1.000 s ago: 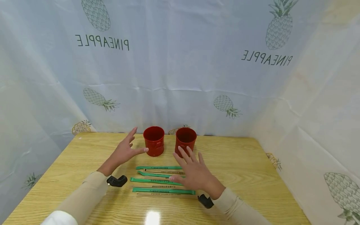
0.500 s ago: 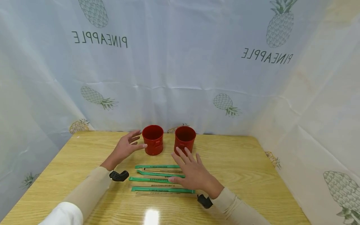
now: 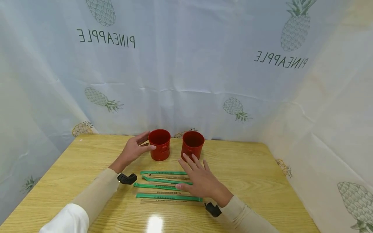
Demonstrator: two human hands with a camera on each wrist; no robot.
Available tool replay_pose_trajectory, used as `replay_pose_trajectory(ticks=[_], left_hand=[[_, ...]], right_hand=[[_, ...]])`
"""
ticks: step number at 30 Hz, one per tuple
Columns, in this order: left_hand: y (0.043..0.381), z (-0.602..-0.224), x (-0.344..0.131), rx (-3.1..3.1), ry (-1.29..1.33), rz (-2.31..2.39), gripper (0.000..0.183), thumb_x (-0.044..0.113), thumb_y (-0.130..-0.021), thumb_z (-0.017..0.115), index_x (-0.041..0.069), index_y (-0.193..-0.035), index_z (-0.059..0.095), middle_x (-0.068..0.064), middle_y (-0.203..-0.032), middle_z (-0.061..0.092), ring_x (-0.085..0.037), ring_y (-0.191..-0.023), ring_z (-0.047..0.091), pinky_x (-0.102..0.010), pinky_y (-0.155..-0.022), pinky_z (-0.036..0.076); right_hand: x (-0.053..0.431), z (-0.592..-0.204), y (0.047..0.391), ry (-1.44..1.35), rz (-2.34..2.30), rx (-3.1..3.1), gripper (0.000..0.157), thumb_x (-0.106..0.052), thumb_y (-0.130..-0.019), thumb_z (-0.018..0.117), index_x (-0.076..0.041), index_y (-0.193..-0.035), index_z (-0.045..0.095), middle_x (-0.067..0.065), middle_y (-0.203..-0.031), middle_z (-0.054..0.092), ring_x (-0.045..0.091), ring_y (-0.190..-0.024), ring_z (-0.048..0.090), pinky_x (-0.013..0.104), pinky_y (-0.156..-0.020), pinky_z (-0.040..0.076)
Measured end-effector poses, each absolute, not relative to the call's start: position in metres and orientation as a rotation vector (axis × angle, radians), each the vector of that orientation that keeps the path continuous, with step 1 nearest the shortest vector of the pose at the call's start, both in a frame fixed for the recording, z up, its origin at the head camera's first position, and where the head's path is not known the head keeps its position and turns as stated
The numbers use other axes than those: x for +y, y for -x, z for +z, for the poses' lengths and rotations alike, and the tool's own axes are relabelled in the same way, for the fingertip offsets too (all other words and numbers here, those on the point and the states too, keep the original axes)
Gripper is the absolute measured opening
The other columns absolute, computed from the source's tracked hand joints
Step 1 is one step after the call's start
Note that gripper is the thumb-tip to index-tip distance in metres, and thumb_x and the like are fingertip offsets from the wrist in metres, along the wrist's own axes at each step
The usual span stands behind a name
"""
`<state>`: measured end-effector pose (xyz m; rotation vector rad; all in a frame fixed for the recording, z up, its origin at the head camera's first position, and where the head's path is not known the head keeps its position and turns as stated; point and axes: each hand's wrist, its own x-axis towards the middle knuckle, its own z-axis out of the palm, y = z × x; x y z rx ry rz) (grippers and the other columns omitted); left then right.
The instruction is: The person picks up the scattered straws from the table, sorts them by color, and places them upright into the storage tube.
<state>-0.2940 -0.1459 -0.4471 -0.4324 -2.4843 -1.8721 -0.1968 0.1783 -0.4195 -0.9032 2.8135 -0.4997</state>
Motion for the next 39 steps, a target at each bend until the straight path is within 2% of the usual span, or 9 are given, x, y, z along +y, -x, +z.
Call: replay_pose_trajectory(ticks=[5, 13, 21, 34, 39], left_hand=[[0.2954, -0.4453, -0.1438, -2.464, 0.447, -1.896, 0.085, 0.036, -0.09, 0.083, 0.01, -0.16, 0.041, -0.01, -0.163, 0.047, -0.033, -0.15, 0.048, -0.048, -0.115, 0.049], [0.2951, -0.4445, -0.1428, -2.432, 0.396, -1.936, 0.076, 0.039, -0.091, 0.082, 0.011, -0.155, 0.051, -0.011, -0.158, 0.053, -0.035, -0.144, 0.055, -0.045, -0.108, 0.055], [0.292, -0.4399, -0.1407, -2.428, 0.357, -1.941, 0.072, 0.037, -0.091, 0.082, 0.011, -0.152, 0.054, -0.011, -0.154, 0.058, -0.032, -0.138, 0.061, -0.043, -0.105, 0.057], [0.2947, -0.4398, -0.1414, -2.474, 0.363, -1.856, 0.071, 0.031, -0.089, 0.084, 0.012, -0.151, 0.056, -0.011, -0.152, 0.06, -0.032, -0.137, 0.062, -0.043, -0.106, 0.056], [0.2953, -0.4425, -0.1409, -2.494, 0.37, -1.792, 0.072, 0.029, -0.089, 0.085, 0.011, -0.152, 0.054, -0.012, -0.153, 0.059, -0.033, -0.138, 0.061, -0.044, -0.107, 0.056]], right_hand=[[0.179, -0.4209, 0.1967, 0.907, -0.523, 2.803, 0.09, -0.062, -0.098, 0.061, -0.027, -0.169, 0.017, 0.007, -0.178, 0.01, 0.039, -0.165, 0.004, 0.081, -0.123, 0.007], [0.1809, -0.4204, 0.1968, 0.911, -0.527, 2.803, 0.09, -0.061, -0.099, 0.061, -0.024, -0.169, 0.018, 0.007, -0.178, 0.01, 0.04, -0.165, 0.005, 0.082, -0.122, 0.009], [0.182, -0.4222, 0.1973, 0.94, -0.547, 2.805, 0.087, -0.059, -0.099, 0.06, -0.024, -0.168, 0.02, 0.007, -0.178, 0.012, 0.04, -0.165, 0.007, 0.083, -0.122, 0.009], [0.1826, -0.4255, 0.1976, 0.963, -0.587, 2.777, 0.085, -0.059, -0.1, 0.059, -0.027, -0.168, 0.02, 0.007, -0.177, 0.015, 0.04, -0.164, 0.009, 0.082, -0.122, 0.011], [0.1827, -0.4257, 0.1966, 0.97, -0.599, 2.768, 0.084, -0.06, -0.1, 0.058, -0.027, -0.168, 0.022, 0.002, -0.177, 0.014, 0.04, -0.164, 0.011, 0.081, -0.122, 0.012]])
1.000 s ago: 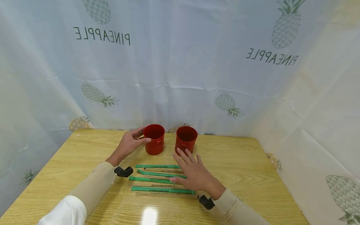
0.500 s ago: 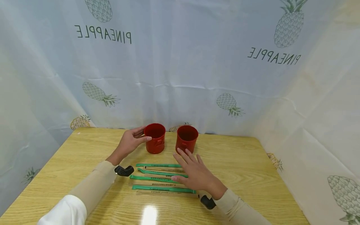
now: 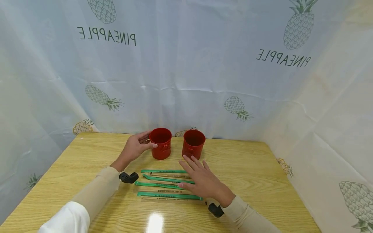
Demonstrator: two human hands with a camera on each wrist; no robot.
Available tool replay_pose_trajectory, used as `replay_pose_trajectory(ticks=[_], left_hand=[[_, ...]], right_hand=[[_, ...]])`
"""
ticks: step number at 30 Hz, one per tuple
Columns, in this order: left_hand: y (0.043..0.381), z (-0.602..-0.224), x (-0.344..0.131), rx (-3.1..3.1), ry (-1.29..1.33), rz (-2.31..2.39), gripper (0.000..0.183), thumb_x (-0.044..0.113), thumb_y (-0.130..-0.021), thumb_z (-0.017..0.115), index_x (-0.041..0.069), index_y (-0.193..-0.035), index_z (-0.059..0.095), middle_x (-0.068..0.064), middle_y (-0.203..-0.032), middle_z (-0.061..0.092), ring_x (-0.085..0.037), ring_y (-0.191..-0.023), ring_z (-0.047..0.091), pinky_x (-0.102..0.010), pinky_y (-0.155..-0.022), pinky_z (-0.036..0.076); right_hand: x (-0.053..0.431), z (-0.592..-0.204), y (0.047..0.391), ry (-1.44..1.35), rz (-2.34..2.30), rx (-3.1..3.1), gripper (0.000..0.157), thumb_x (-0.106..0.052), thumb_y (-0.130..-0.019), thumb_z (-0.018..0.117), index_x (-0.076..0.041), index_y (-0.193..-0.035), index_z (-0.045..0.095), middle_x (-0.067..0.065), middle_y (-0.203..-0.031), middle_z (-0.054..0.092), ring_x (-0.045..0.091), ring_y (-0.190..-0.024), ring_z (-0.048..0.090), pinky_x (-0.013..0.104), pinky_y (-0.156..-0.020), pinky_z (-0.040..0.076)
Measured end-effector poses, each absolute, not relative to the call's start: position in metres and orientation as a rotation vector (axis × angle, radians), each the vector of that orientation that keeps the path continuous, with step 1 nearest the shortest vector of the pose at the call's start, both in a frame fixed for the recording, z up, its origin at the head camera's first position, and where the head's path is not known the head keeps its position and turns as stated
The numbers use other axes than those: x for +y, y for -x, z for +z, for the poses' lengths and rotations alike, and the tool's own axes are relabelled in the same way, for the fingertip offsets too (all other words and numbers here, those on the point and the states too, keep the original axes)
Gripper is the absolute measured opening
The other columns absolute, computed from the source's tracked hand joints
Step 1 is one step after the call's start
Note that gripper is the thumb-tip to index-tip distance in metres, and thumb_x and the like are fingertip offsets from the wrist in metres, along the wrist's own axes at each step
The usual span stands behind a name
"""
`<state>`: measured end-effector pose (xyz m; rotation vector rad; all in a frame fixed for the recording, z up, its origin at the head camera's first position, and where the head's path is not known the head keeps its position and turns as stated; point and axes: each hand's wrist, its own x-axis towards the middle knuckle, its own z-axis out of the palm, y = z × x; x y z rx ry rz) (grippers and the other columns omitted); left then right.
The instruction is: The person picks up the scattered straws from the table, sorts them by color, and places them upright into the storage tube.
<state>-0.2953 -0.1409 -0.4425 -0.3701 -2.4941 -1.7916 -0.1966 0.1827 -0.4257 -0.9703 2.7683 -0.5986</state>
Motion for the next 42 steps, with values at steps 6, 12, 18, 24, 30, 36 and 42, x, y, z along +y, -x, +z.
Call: replay_pose_trajectory(ticks=[6, 12, 18, 24, 30, 36, 42], left_hand=[[0.294, -0.443, -0.14, -2.483, 0.363, -1.772, 0.07, 0.027, -0.09, 0.084, 0.011, -0.151, 0.055, -0.012, -0.151, 0.06, -0.032, -0.136, 0.063, -0.044, -0.105, 0.057], [0.294, -0.442, -0.139, -2.47, 0.37, -1.784, 0.071, 0.029, -0.089, 0.085, 0.011, -0.151, 0.056, -0.012, -0.151, 0.06, -0.032, -0.136, 0.063, -0.044, -0.105, 0.057], [0.294, -0.442, -0.14, -2.459, 0.363, -1.795, 0.071, 0.031, -0.088, 0.086, 0.01, -0.15, 0.057, -0.012, -0.151, 0.061, -0.033, -0.135, 0.064, -0.044, -0.105, 0.057], [0.294, -0.442, -0.14, -2.454, 0.357, -1.812, 0.073, 0.031, -0.087, 0.086, 0.009, -0.15, 0.057, -0.012, -0.151, 0.061, -0.033, -0.135, 0.064, -0.044, -0.104, 0.057], [0.295, -0.443, -0.14, -2.451, 0.366, -1.81, 0.073, 0.033, -0.087, 0.087, 0.01, -0.149, 0.058, -0.012, -0.15, 0.061, -0.032, -0.135, 0.064, -0.044, -0.104, 0.057], [0.295, -0.443, -0.14, -2.452, 0.36, -1.807, 0.072, 0.033, -0.087, 0.087, 0.01, -0.149, 0.058, -0.012, -0.15, 0.061, -0.032, -0.135, 0.064, -0.043, -0.105, 0.058], [0.293, -0.441, -0.14, -2.462, 0.353, -1.803, 0.071, 0.031, -0.088, 0.085, 0.01, -0.15, 0.057, -0.011, -0.15, 0.061, -0.032, -0.135, 0.064, -0.043, -0.105, 0.058]], right_hand=[[0.183, -0.427, 0.197, 0.979, -0.6, 2.762, 0.083, -0.061, -0.1, 0.056, -0.028, -0.168, 0.021, -0.001, -0.177, 0.013, 0.038, -0.164, 0.011, 0.081, -0.122, 0.012], [0.184, -0.429, 0.2, 0.996, -0.599, 2.762, 0.082, -0.06, -0.101, 0.056, -0.028, -0.168, 0.022, 0.0, -0.177, 0.014, 0.038, -0.164, 0.012, 0.079, -0.123, 0.015], [0.182, -0.432, 0.202, 1.048, -0.585, 2.77, 0.08, -0.053, -0.101, 0.062, -0.021, -0.166, 0.028, 0.002, -0.176, 0.019, 0.038, -0.163, 0.018, 0.07, -0.126, 0.025], [0.175, -0.436, 0.205, 1.022, -0.618, 2.798, 0.073, -0.044, -0.1, 0.068, -0.012, -0.16, 0.042, 0.008, -0.171, 0.034, 0.036, -0.158, 0.033, 0.061, -0.122, 0.039], [0.174, -0.445, 0.211, 0.946, -0.754, 2.849, 0.052, -0.027, -0.1, 0.071, -0.007, -0.147, 0.06, 0.015, -0.155, 0.056, 0.036, -0.144, 0.054, 0.057, -0.115, 0.049], [0.183, -0.459, 0.225, 0.982, -0.852, 2.911, 0.03, -0.008, -0.093, 0.077, -0.003, -0.122, 0.076, 0.013, -0.127, 0.076, 0.032, -0.121, 0.071, 0.05, -0.101, 0.06], [0.193, -0.468, 0.235, 0.637, -1.227, 2.786, 0.02, -0.002, -0.093, 0.074, -0.006, -0.112, 0.08, 0.01, -0.116, 0.078, 0.027, -0.107, 0.075, 0.035, -0.09, 0.065]])
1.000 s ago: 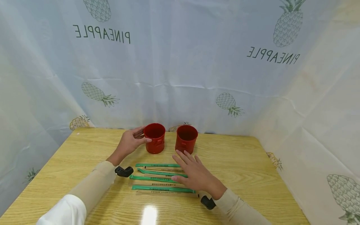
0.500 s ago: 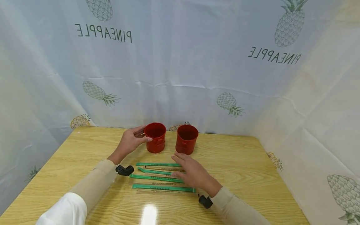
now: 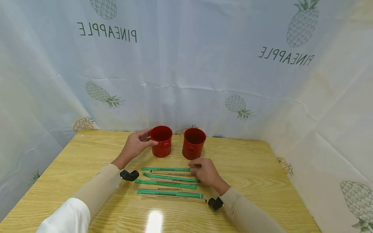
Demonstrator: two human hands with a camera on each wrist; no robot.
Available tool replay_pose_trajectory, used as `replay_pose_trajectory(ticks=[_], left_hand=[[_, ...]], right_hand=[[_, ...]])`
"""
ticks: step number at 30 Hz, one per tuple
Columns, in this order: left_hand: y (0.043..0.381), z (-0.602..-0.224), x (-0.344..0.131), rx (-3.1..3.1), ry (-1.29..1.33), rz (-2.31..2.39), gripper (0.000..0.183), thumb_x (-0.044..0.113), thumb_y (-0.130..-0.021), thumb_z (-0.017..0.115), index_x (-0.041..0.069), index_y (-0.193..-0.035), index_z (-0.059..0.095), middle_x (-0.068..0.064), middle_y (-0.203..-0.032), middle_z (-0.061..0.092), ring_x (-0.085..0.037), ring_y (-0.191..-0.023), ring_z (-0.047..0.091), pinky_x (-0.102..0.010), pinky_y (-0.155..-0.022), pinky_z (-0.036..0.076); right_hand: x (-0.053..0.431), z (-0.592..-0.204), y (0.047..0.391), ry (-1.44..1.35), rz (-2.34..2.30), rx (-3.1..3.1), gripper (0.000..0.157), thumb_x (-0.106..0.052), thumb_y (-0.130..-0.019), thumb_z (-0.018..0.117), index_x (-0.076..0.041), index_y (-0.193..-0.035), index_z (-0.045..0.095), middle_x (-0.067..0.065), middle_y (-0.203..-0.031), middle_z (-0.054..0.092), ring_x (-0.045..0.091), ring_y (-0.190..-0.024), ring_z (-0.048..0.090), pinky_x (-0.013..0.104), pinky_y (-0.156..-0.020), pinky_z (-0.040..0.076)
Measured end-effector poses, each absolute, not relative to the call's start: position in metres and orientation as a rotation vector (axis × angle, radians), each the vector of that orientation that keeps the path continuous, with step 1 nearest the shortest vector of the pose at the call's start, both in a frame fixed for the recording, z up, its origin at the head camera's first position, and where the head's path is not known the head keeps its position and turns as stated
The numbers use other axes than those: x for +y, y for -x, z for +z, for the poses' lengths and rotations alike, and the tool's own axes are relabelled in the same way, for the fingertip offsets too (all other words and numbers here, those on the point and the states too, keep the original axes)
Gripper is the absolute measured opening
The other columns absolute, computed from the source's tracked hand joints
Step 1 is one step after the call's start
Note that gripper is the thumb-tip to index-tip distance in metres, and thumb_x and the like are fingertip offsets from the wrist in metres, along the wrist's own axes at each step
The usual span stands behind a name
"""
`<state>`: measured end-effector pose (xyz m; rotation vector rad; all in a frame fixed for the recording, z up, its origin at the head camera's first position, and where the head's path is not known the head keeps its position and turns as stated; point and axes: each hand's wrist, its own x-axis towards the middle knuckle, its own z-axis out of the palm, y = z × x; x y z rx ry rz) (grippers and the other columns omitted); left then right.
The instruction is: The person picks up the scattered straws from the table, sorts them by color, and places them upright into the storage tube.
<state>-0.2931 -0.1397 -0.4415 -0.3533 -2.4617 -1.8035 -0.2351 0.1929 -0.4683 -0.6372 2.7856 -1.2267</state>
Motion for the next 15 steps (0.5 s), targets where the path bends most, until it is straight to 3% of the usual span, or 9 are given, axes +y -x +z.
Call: replay_pose_trajectory(ticks=[6, 15], left_hand=[[0.294, -0.442, -0.139, -2.456, 0.352, -1.821, 0.07, 0.03, -0.088, 0.085, 0.01, -0.15, 0.057, -0.012, -0.151, 0.061, -0.032, -0.136, 0.063, -0.043, -0.105, 0.057], [0.295, -0.443, -0.138, -2.453, 0.351, -1.827, 0.07, 0.033, -0.088, 0.086, 0.013, -0.149, 0.059, -0.01, -0.15, 0.062, -0.032, -0.135, 0.064, -0.044, -0.105, 0.057]], right_hand=[[0.197, -0.477, 0.244, 0.415, -1.358, 2.684, 0.017, -0.006, -0.092, 0.077, -0.009, -0.107, 0.082, 0.007, -0.113, 0.08, 0.016, -0.101, 0.072, 0.022, -0.083, 0.059], [0.193, -0.484, 0.249, 0.397, -1.419, 2.626, 0.016, -0.004, -0.089, 0.079, -0.003, -0.105, 0.081, 0.014, -0.103, 0.08, 0.017, -0.093, 0.072, 0.022, -0.078, 0.059]])
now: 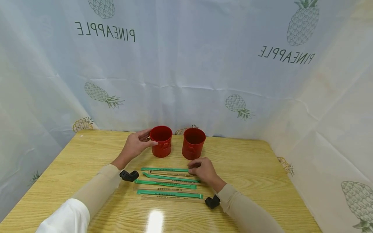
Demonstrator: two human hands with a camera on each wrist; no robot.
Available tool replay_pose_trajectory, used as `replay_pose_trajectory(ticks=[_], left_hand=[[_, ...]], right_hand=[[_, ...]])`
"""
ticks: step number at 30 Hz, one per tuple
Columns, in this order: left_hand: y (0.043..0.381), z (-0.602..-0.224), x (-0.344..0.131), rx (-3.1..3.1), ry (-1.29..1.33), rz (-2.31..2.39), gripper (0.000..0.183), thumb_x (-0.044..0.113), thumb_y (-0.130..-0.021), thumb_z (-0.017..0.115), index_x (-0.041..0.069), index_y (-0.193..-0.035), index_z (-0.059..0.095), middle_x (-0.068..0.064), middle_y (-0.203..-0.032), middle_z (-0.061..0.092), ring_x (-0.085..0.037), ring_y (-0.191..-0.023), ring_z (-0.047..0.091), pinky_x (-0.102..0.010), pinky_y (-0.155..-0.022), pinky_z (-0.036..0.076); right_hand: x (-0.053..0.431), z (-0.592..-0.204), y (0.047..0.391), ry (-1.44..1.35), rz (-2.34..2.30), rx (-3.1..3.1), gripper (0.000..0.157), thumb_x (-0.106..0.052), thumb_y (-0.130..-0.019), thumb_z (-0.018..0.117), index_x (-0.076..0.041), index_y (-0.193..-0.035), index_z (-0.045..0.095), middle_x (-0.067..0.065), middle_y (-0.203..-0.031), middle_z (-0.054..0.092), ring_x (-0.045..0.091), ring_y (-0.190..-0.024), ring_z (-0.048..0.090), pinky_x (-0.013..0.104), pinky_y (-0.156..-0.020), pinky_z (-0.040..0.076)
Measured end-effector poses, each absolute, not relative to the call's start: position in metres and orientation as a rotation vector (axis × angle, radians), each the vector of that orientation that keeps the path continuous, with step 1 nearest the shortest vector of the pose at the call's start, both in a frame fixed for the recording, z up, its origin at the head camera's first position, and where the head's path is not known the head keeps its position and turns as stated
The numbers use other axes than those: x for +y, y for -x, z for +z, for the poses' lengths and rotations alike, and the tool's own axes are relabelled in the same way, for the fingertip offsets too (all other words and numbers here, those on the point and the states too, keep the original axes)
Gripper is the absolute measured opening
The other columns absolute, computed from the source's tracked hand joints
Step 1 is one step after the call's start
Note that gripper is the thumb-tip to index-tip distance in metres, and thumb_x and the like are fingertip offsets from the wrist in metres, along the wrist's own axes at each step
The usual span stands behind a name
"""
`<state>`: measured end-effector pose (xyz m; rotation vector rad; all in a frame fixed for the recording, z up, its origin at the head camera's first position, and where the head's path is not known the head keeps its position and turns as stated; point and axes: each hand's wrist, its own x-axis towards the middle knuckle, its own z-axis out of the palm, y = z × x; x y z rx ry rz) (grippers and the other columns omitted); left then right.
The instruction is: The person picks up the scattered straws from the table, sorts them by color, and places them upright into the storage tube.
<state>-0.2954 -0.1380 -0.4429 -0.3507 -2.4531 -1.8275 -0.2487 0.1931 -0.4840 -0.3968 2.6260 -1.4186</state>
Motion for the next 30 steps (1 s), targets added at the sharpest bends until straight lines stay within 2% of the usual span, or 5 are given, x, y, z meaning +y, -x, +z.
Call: replay_pose_trajectory(ticks=[7, 15, 19, 24, 30], left_hand=[[0.295, -0.442, -0.139, -2.44, 0.366, -1.834, 0.07, 0.032, -0.088, 0.085, 0.012, -0.149, 0.058, -0.01, -0.15, 0.061, -0.031, -0.136, 0.063, -0.043, -0.106, 0.056], [0.296, -0.445, -0.138, -2.436, 0.387, -1.811, 0.07, 0.032, -0.088, 0.085, 0.011, -0.149, 0.058, -0.011, -0.15, 0.061, -0.032, -0.136, 0.063, -0.043, -0.106, 0.056], [0.297, -0.445, -0.139, -2.436, 0.387, -1.804, 0.07, 0.033, -0.087, 0.086, 0.012, -0.148, 0.059, -0.011, -0.15, 0.062, -0.031, -0.136, 0.063, -0.043, -0.106, 0.057], [0.296, -0.444, -0.139, -2.44, 0.388, -1.801, 0.071, 0.033, -0.087, 0.086, 0.011, -0.148, 0.059, -0.011, -0.15, 0.062, -0.031, -0.136, 0.063, -0.044, -0.106, 0.056], [0.297, -0.446, -0.139, -2.439, 0.403, -1.795, 0.07, 0.033, -0.088, 0.085, 0.01, -0.149, 0.058, -0.012, -0.15, 0.061, -0.032, -0.136, 0.063, -0.045, -0.107, 0.056]], right_hand=[[0.191, -0.489, 0.253, 0.452, -1.358, 2.659, 0.013, -0.004, -0.088, 0.081, -0.007, -0.1, 0.083, 0.01, -0.1, 0.078, 0.011, -0.085, 0.069, 0.02, -0.073, 0.058], [0.198, -0.487, 0.258, 0.711, -1.11, 2.711, 0.008, -0.003, -0.089, 0.079, -0.008, -0.095, 0.078, 0.001, -0.085, 0.069, 0.006, -0.074, 0.055, 0.02, -0.067, 0.051], [0.199, -0.483, 0.261, 0.831, -0.995, 2.703, 0.004, -0.003, -0.091, 0.077, -0.007, -0.091, 0.074, 0.0, -0.082, 0.064, 0.004, -0.071, 0.051, 0.019, -0.065, 0.047], [0.197, -0.481, 0.261, 0.888, -0.933, 2.674, 0.009, -0.002, -0.095, 0.072, -0.007, -0.088, 0.069, -0.001, -0.078, 0.059, 0.004, -0.069, 0.047, 0.02, -0.064, 0.044], [0.201, -0.482, 0.259, 0.885, -0.896, 2.685, 0.012, -0.005, -0.099, 0.068, -0.01, -0.089, 0.065, -0.002, -0.083, 0.057, 0.007, -0.074, 0.047, 0.022, -0.067, 0.043]])
